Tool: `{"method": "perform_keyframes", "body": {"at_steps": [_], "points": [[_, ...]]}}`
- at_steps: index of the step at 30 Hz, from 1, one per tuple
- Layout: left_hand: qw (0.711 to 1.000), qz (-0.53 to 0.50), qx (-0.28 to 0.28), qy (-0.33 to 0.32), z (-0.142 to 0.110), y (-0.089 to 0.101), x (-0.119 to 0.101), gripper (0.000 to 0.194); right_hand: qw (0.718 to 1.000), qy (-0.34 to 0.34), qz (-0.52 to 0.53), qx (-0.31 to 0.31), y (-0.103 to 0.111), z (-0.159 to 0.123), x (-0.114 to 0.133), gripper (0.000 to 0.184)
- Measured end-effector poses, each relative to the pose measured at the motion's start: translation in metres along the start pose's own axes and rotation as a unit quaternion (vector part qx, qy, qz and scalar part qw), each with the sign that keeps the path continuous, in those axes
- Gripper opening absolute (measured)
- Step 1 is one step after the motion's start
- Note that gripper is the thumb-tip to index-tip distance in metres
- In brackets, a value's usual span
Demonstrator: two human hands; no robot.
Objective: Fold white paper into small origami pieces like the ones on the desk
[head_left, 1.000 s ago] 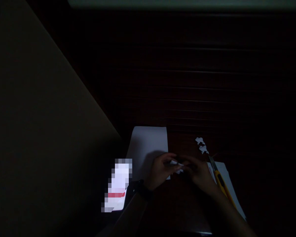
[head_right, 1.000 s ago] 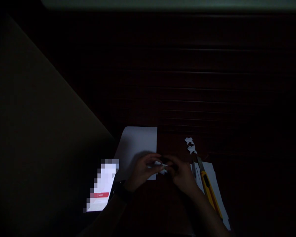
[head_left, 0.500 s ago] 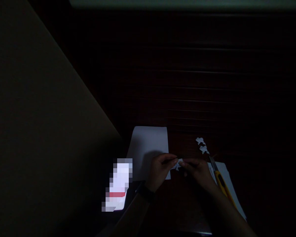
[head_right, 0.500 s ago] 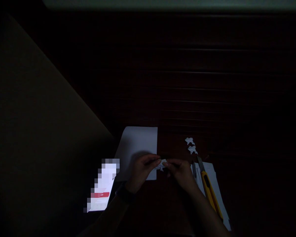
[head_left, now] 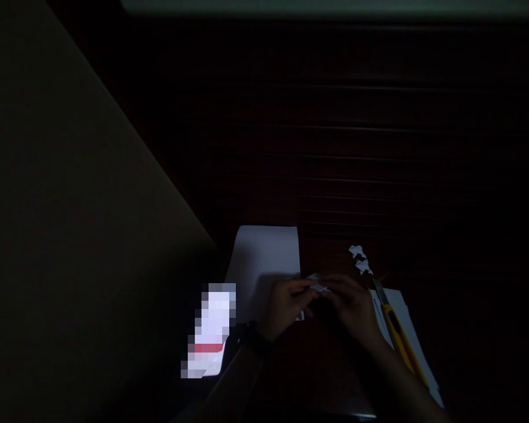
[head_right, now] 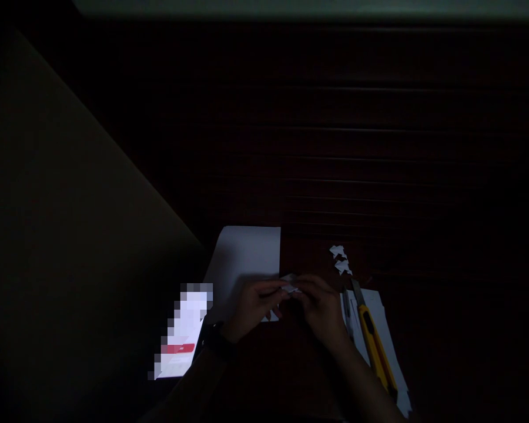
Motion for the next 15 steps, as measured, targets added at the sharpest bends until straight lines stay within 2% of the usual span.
{"method": "perform_keyframes", "body": {"at_steps": [3,6,11,15], "points": [[0.998,-0.066,-0.022,-0.004,0.001,0.001,-0.001,0.033,0.998,-0.037,0.044,-0.019,0.002,0.001,0.001,0.025],[0.995,-0.086,-0.049,0.007,0.002,0.003,-0.001,0.034,0.994,-0.072,0.071,-0.031,0.006,0.002,0.0,0.034],[0.995,-0.062,-0.074,0.01,0.002,0.003,0.002,0.03,0.982,-0.112,0.145,0.045,0.004,0.003,-0.005,0.032],[0.997,-0.049,-0.061,-0.002,0.002,0.002,0.001,0.024,0.967,-0.154,0.199,0.048,0.002,-0.001,-0.013,0.026]]}}
Point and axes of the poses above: each hand's wrist, its own z-axis towards the middle knuckle, its own y-axis out of the back of the hand, x = y × z, the point moved 2 cm from there along z, towards the middle knuckle, and after that the axes turned 3 degrees about y, right-handed, at the moved point
